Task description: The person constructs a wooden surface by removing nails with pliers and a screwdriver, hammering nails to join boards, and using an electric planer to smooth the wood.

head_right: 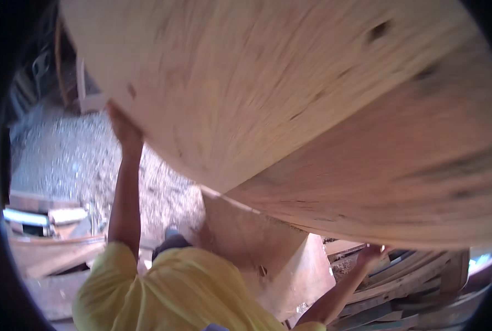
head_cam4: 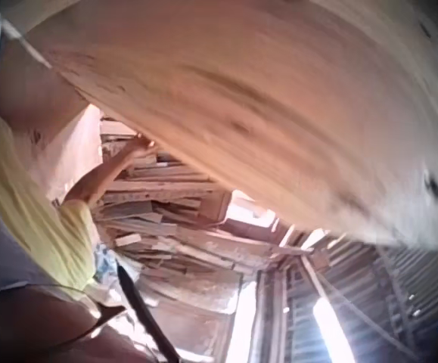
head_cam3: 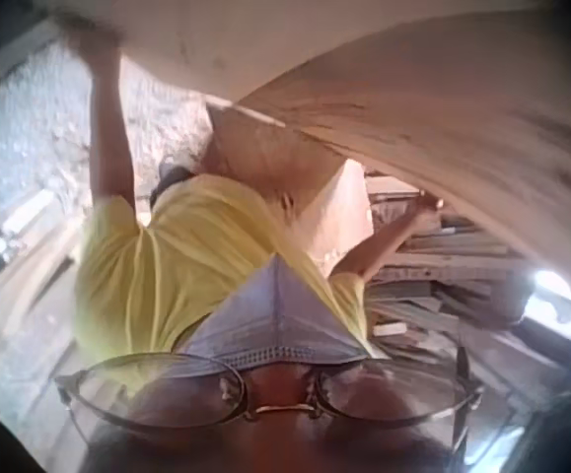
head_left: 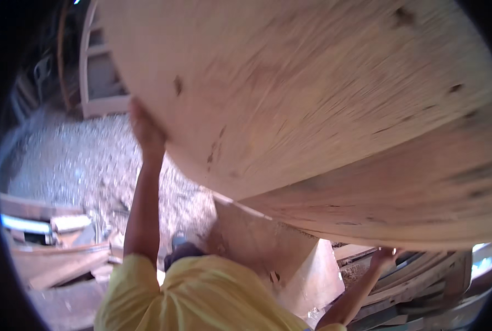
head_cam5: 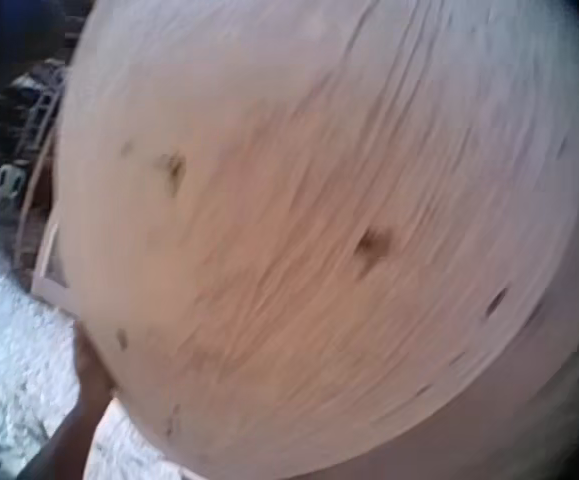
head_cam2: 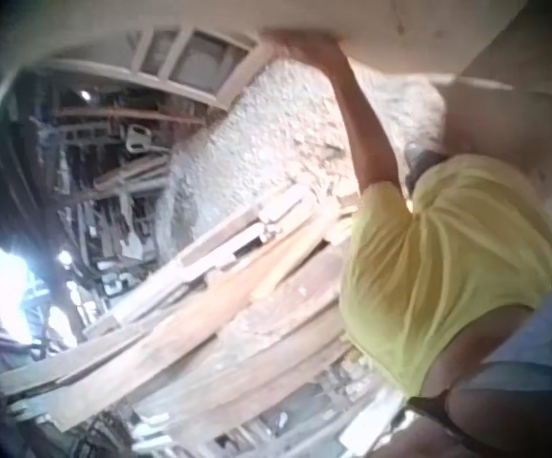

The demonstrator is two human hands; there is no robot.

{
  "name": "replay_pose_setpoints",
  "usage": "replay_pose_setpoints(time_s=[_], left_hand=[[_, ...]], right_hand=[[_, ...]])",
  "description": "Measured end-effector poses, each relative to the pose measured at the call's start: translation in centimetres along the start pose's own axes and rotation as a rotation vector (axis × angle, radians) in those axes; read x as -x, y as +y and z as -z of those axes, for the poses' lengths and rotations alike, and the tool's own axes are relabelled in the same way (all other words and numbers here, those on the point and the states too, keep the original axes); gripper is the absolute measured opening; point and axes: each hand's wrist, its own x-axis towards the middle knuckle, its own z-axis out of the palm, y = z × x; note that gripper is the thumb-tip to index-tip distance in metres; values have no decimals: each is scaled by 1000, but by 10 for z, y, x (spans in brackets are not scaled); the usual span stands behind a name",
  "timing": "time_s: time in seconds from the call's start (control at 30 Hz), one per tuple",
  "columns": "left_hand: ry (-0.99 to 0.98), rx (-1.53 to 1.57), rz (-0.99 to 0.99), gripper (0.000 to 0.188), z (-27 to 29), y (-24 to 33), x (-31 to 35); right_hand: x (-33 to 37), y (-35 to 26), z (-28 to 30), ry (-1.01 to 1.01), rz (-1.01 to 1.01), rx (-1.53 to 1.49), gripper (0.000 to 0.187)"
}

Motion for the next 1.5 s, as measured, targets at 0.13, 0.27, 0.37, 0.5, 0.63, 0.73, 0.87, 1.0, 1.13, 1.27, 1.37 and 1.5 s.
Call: replay_pose_setpoints(time_s=[0.13, 0.27, 0.37, 0.5, 0.63, 0.73, 0.87, 1.0, 1.13, 1.27, 1.37, 1.5], left_hand=[[-82, -315, -63, 84, -44, 38, -9], [-133, -295, 46, 97, -73, 48, -19], [-205, -257, 231, 93, -100, 55, -1], [-305, -273, 356, 93, -128, 10, 5], [-456, -351, 488, 91, -114, -34, 16], [-524, -250, 686, 92, -100, -72, 64], [-482, -271, 912, 92, -21, -118, 118], [-460, -253, 1045, 85, 48, -139, 207], [-242, -345, 1233, 81, 114, -125, 273], [-101, -491, 1399, 93, 212, -105, 317], [-29, -690, 1490, 100, 260, -98, 340], [21, -837, 1581, 109, 305, -82, 327]], right_hand=[[95, -65, -38, 212, 393, 249, 79], [137, -179, -76, 367, 425, 344, 92], [160, -233, -104, 439, 453, 467, 97], [172, -265, -98, 485, 411, 527, 101], [154, -274, -85, 511, 306, 595, 101], [109, -281, -71, 503, 265, 746, 96], [53, -259, -100, 313, 203, 880, 84], [-5, -226, -139, 126, 223, 1194, 77], [-60, -114, -147, 113, 165, 1670, 81], [-74, -11, -95, 142, 5, 1969, 87], [-85, 89, -21, 89, -70, 1981, 105], [-71, 175, 35, -1, -316, 1957, 99]])
